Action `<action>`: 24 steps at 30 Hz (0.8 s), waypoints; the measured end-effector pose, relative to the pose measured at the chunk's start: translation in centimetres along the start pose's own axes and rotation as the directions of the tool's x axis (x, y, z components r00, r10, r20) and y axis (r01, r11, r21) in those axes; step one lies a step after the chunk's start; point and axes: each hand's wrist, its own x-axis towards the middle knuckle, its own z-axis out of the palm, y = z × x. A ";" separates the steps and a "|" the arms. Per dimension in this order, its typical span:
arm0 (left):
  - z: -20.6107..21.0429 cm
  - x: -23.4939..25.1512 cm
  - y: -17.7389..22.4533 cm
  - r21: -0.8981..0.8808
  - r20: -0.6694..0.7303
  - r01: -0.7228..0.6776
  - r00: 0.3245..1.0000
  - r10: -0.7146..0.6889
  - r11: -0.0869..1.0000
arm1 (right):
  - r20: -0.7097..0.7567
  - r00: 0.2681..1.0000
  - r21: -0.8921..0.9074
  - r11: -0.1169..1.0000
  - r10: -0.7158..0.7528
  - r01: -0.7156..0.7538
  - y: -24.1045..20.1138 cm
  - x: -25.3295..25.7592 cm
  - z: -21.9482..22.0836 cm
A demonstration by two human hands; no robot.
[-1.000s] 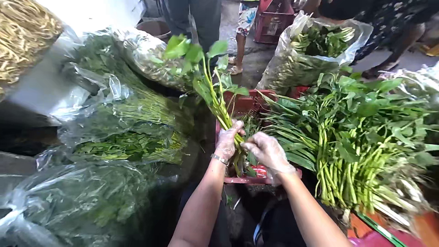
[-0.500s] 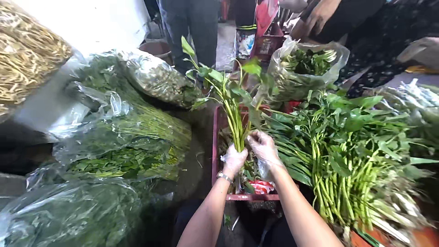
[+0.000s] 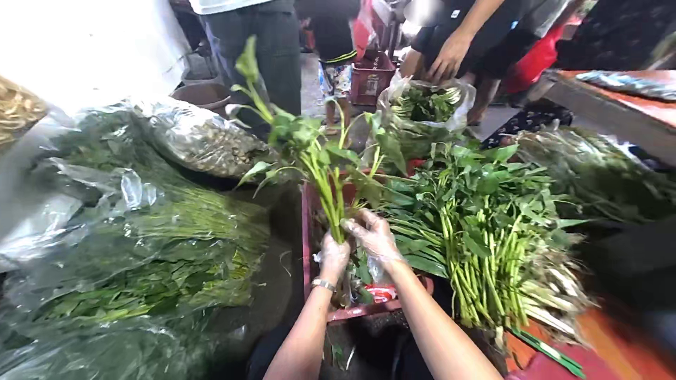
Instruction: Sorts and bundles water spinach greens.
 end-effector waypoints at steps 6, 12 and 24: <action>-2.2 1.3 -0.6 -0.549 -0.202 -0.198 0.974 0.100 0.812 | 0.334 0.943 -0.385 0.913 0.003 0.134 1.8 -2.2 -0.5; -3.6 1.6 -1.0 -0.774 -0.130 -0.158 0.987 0.089 0.613 | 0.334 0.941 -0.407 0.894 -0.044 0.186 2.6 -3.7 1.6; -3.5 1.5 -1.6 -0.671 -0.168 -0.207 0.978 0.126 0.712 | -0.146 0.988 -0.456 0.889 -0.043 -0.029 2.7 -7.6 -12.6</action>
